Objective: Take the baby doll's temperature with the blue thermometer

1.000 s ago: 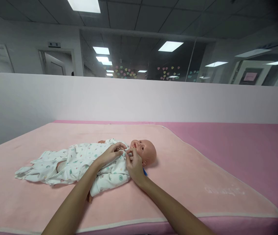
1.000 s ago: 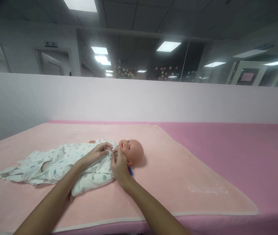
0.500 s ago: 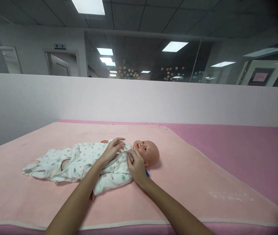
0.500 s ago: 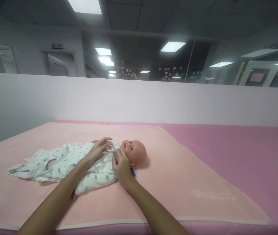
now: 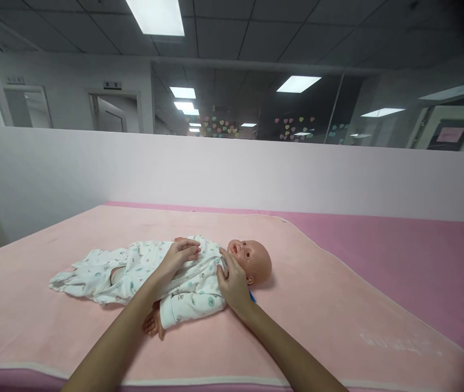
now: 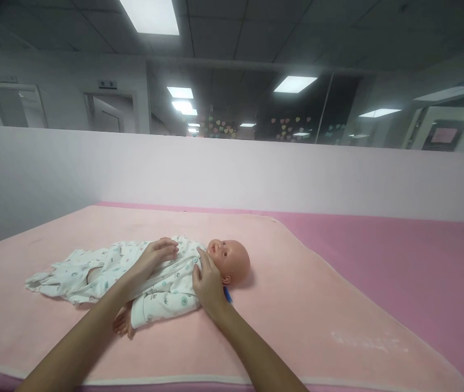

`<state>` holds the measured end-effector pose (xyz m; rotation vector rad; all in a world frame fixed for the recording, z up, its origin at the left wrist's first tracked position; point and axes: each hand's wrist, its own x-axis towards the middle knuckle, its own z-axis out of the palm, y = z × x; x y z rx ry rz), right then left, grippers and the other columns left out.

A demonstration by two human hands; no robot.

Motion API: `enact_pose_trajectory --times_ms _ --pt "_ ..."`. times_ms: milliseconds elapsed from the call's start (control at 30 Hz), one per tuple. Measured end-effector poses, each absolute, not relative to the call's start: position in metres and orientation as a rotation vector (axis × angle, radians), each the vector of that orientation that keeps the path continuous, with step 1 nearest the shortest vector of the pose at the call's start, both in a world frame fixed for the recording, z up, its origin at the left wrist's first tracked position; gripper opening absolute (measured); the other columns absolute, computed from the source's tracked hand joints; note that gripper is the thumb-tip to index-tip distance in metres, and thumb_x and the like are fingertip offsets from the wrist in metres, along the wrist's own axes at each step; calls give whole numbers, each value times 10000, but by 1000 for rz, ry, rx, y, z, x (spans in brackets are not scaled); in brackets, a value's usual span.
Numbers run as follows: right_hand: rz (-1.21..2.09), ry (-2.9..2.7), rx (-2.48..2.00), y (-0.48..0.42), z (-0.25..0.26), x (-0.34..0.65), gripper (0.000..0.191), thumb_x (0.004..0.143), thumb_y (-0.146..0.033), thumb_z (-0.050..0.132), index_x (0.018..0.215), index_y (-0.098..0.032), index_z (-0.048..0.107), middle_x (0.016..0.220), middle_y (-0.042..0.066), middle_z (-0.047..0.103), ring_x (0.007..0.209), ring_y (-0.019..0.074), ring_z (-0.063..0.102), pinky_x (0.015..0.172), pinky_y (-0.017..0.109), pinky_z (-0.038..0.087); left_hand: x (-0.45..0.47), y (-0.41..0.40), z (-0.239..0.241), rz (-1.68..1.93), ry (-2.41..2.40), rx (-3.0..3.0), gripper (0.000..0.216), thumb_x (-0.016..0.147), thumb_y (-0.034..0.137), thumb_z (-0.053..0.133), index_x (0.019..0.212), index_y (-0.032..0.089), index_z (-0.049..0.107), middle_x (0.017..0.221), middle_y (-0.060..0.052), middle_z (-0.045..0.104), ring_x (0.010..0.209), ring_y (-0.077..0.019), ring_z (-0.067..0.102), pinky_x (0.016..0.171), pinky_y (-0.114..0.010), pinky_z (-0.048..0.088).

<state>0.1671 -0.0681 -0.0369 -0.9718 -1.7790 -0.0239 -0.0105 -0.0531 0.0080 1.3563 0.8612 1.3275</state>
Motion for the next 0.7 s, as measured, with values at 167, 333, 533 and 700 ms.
enact_pose_trajectory --times_ms 167,333,533,700 --pt "-189 -2049 -725 -73 -22 156 457 778 -119 395 1223 -209 444 1174 74 542 1006 194 550 782 304 487 -21 -49 9 1364 836 1371 226 688 285 606 858 136 604 744 -45 595 715 -142 572 676 -271 459" --pt "-277 -2149 -696 -65 -19 138 398 768 -131 411 1144 -205 518 994 66 621 758 157 602 603 238 458 -28 -46 4 1175 943 1745 199 684 236 592 853 137 624 763 -51 625 741 -159 570 688 -275 429" --pt "-164 -1942 -869 -66 -29 136 189 771 -203 475 922 -205 589 800 34 617 692 146 575 605 232 412 -31 -50 6 1044 898 1798 223 681 222 588 888 145 624 780 -47 615 747 -154 556 673 -257 406" --pt "143 -1825 -876 -65 -29 139 86 718 -215 544 792 -206 586 756 4 616 594 124 523 549 229 403 -26 -55 7 1119 895 1706 180 690 234 580 849 156 615 706 -12 574 685 -125 530 621 -226 380"
